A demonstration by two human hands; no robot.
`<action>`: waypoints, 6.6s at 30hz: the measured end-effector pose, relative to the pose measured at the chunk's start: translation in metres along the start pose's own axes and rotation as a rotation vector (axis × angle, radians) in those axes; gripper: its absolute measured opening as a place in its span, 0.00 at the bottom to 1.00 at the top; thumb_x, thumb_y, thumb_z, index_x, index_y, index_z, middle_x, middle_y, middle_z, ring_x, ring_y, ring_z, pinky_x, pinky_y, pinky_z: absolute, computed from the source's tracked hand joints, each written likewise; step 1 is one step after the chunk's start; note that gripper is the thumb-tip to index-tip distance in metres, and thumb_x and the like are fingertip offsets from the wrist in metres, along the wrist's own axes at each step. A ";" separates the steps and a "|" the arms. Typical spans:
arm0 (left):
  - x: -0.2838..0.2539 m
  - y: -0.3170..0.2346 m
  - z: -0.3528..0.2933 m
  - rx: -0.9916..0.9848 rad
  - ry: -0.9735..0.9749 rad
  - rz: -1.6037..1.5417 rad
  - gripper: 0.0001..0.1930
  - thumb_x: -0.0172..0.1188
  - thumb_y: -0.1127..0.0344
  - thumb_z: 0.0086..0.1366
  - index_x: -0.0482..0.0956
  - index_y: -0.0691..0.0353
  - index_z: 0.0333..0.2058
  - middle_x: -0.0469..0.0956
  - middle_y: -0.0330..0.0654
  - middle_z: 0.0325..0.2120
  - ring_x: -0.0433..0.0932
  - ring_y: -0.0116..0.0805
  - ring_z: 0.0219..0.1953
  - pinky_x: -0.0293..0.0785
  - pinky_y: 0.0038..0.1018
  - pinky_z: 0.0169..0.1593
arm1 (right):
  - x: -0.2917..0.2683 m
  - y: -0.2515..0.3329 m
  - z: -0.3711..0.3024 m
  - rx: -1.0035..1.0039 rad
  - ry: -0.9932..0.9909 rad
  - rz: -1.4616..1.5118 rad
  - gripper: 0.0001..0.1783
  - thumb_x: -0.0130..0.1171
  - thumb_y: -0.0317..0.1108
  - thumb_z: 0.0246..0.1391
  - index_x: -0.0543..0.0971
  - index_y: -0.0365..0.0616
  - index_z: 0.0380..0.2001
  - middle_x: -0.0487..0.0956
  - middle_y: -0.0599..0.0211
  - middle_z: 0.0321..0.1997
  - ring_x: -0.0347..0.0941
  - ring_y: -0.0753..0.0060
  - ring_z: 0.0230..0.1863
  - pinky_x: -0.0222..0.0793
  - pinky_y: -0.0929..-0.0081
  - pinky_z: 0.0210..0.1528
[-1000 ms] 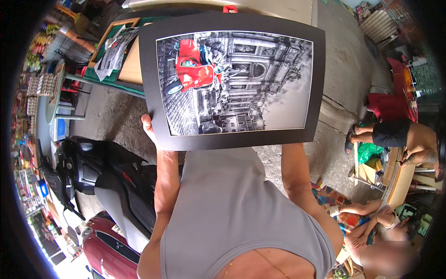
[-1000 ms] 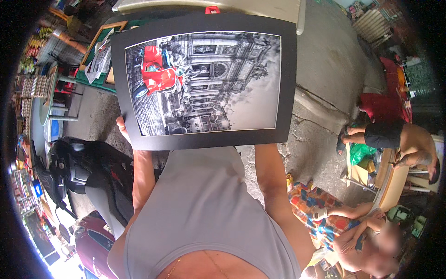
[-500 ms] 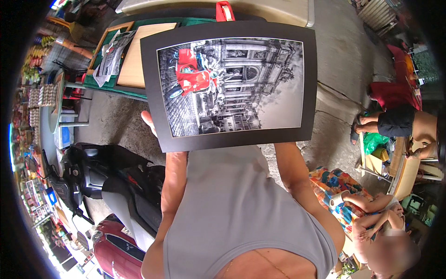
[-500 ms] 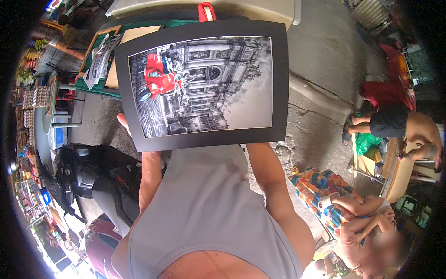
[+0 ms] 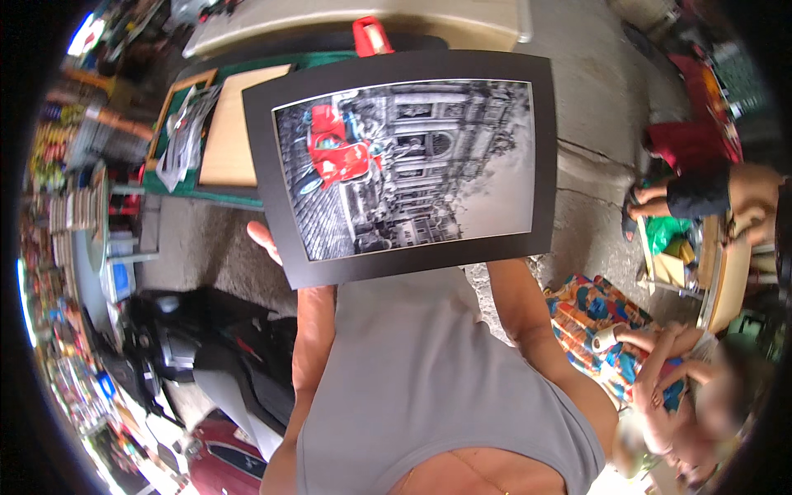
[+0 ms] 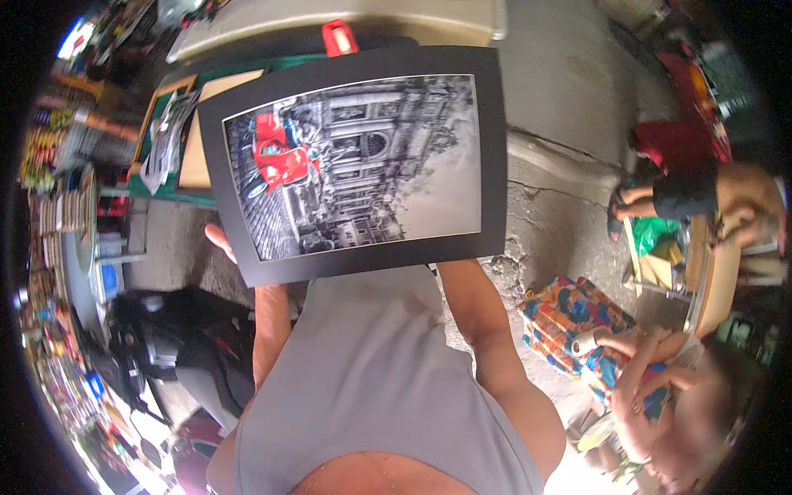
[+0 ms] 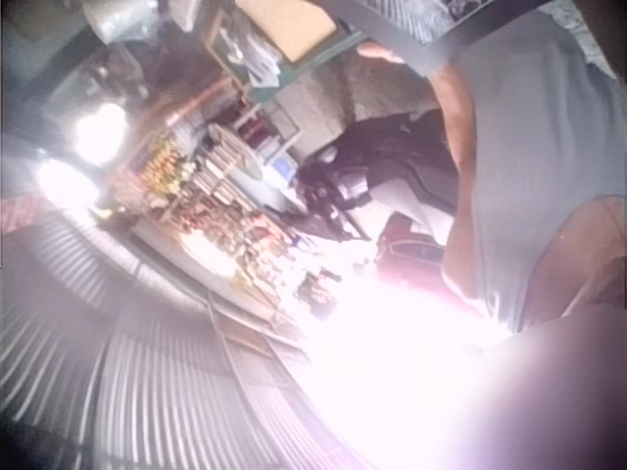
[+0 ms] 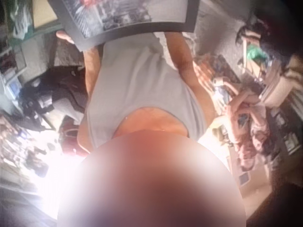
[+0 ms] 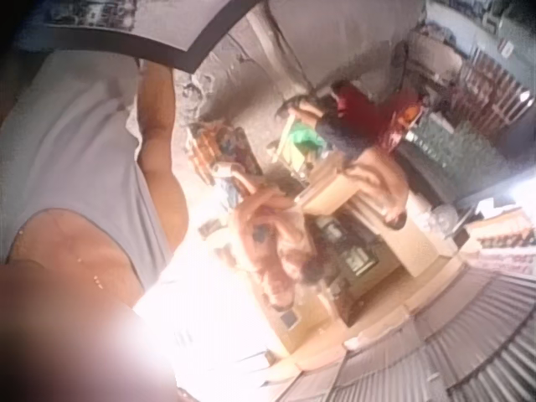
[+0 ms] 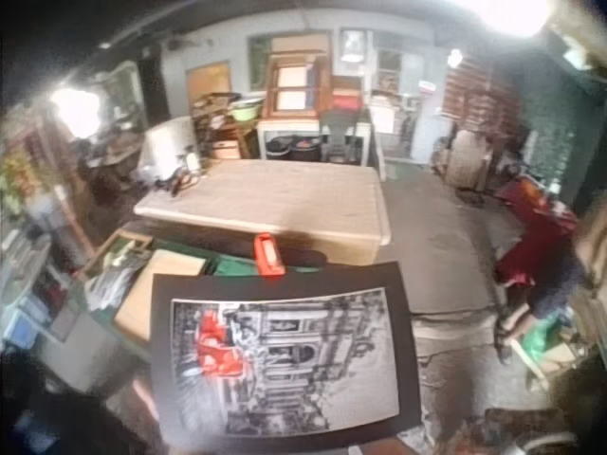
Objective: The person moves a framed picture, then places a black-and-white photo with a red scooter into a black frame. They apply masking tape to a white mat board, measure the frame with a tape measure, and place the photo and mat into the frame.
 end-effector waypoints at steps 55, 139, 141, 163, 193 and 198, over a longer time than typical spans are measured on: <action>0.071 0.037 0.191 -1.229 0.573 -0.364 0.36 0.62 0.51 0.63 0.65 0.70 0.61 0.67 0.56 0.61 0.69 0.50 0.61 0.63 0.50 0.64 | 0.100 -0.117 -0.118 -1.299 -0.214 -0.697 0.29 0.49 0.52 0.64 0.75 0.35 0.52 0.81 0.52 0.48 0.80 0.55 0.47 0.76 0.59 0.51; -0.106 0.181 0.216 -0.659 -0.647 1.088 0.09 0.57 0.65 0.61 0.82 0.60 0.36 0.79 0.38 0.30 0.77 0.28 0.32 0.72 0.30 0.37 | 0.087 0.305 -0.121 -0.407 -1.263 -0.917 0.26 0.47 0.49 0.66 0.73 0.38 0.54 0.78 0.59 0.52 0.74 0.61 0.52 0.69 0.61 0.56; -0.111 0.200 0.246 -0.623 -0.675 0.977 0.07 0.57 0.65 0.61 0.81 0.59 0.35 0.79 0.37 0.28 0.76 0.27 0.29 0.72 0.29 0.34 | 0.086 0.350 -0.097 -0.375 -1.191 -0.952 0.26 0.49 0.50 0.66 0.73 0.38 0.54 0.78 0.59 0.52 0.74 0.60 0.52 0.69 0.60 0.56; -0.084 0.443 0.826 -0.473 -0.705 1.147 0.24 0.62 0.58 0.60 0.77 0.64 0.53 0.78 0.41 0.46 0.71 0.31 0.47 0.66 0.29 0.52 | 0.133 0.918 0.328 -0.234 -1.008 -0.989 0.29 0.56 0.45 0.62 0.69 0.37 0.59 0.72 0.58 0.60 0.68 0.56 0.58 0.62 0.57 0.62; -0.201 0.308 1.372 0.539 -1.103 0.478 0.12 0.50 0.58 0.71 0.78 0.57 0.43 0.80 0.37 0.35 0.79 0.30 0.35 0.76 0.30 0.42 | -0.117 1.115 1.307 0.679 -0.557 -1.471 0.25 0.56 0.45 0.60 0.73 0.38 0.54 0.74 0.62 0.56 0.68 0.63 0.57 0.62 0.63 0.60; -0.231 0.249 1.379 0.741 -1.140 0.137 0.13 0.53 0.55 0.69 0.78 0.56 0.42 0.81 0.37 0.34 0.80 0.32 0.33 0.77 0.32 0.41 | -0.220 1.010 1.440 0.926 -0.423 -1.389 0.27 0.63 0.40 0.55 0.74 0.38 0.55 0.73 0.62 0.59 0.68 0.64 0.59 0.60 0.66 0.63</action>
Point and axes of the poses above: each hand's wrist, its own z-axis towards the middle knuckle, its own x-axis out of the palm, y = z × x, the point moved 7 cm from there along z, towards the middle knuckle
